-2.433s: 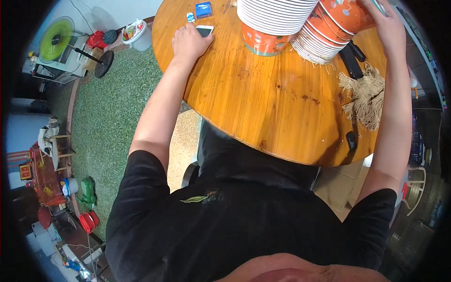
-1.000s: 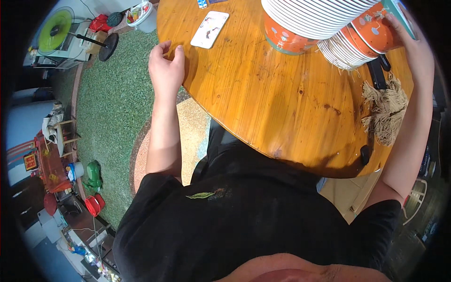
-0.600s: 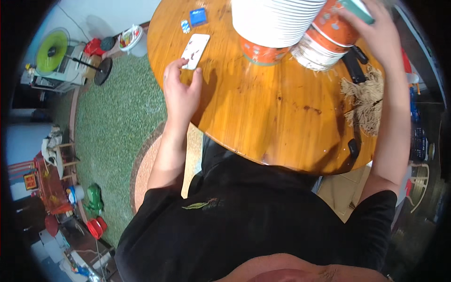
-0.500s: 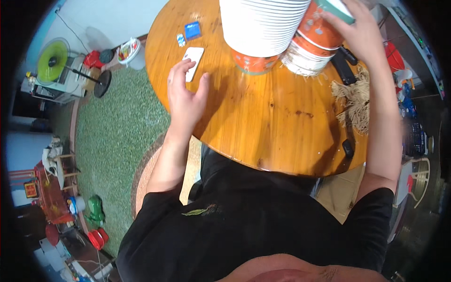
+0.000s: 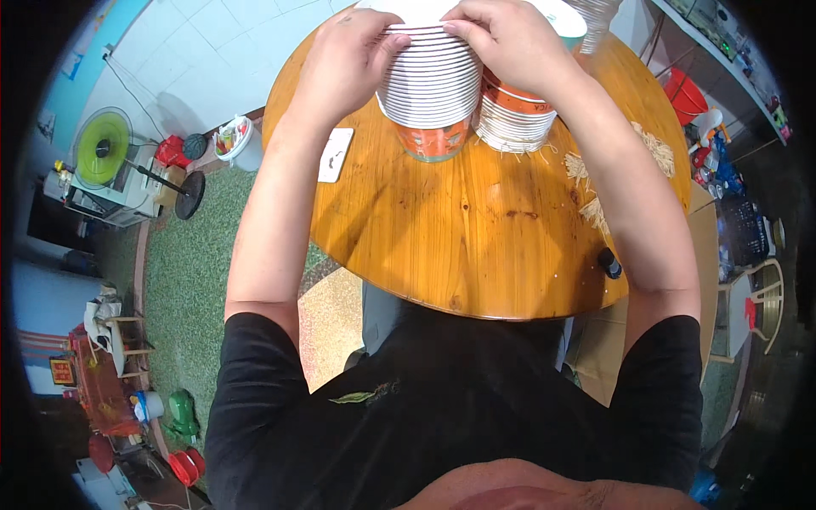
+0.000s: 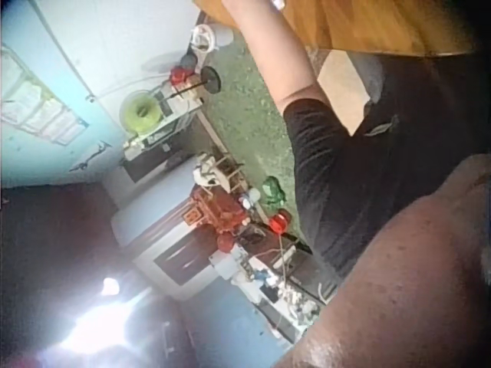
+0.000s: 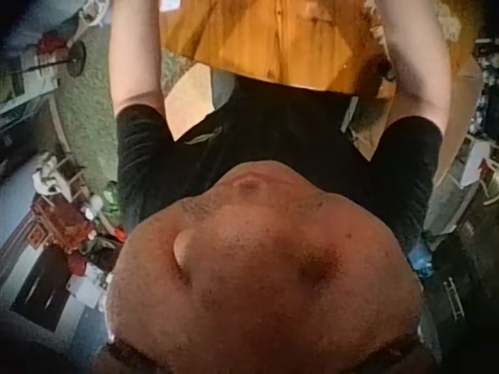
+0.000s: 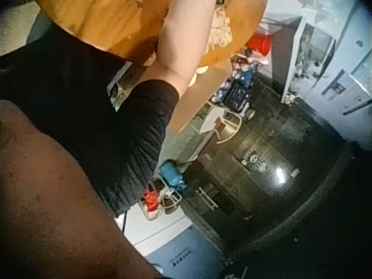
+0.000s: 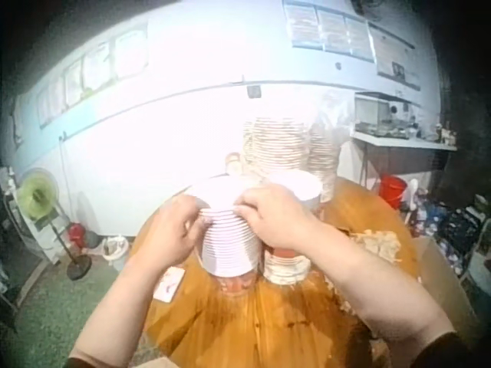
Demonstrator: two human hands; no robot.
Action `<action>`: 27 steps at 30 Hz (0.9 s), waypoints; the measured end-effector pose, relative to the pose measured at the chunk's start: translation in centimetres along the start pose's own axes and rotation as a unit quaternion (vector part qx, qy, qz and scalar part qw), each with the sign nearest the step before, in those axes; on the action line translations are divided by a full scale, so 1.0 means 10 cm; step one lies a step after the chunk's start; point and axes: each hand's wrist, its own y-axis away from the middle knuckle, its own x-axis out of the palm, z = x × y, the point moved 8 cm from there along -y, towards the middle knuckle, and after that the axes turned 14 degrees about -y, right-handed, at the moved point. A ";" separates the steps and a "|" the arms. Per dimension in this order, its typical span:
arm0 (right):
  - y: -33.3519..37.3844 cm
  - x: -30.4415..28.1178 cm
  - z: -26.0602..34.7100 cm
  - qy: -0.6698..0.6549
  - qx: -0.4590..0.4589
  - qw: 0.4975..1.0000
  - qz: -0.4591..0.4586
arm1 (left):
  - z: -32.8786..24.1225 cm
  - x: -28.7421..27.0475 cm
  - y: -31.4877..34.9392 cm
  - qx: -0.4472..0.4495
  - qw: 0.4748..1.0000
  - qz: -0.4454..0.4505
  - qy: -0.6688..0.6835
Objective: Threading string through pre-punched holes in paper cups to attach handles for packaging.
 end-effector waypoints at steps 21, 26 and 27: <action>0.17 0.09 0.32 -0.071 -0.112 0.973 -0.189 | -0.18 0.29 0.24 -0.186 0.714 -0.220 0.638; 0.17 -0.41 0.70 -0.075 -0.208 0.931 -0.290 | -0.21 0.38 0.41 -0.289 0.665 -0.312 0.614; 0.21 -0.58 0.75 -0.079 -0.205 0.920 -0.323 | -0.23 0.37 0.43 -0.291 0.714 -0.303 0.560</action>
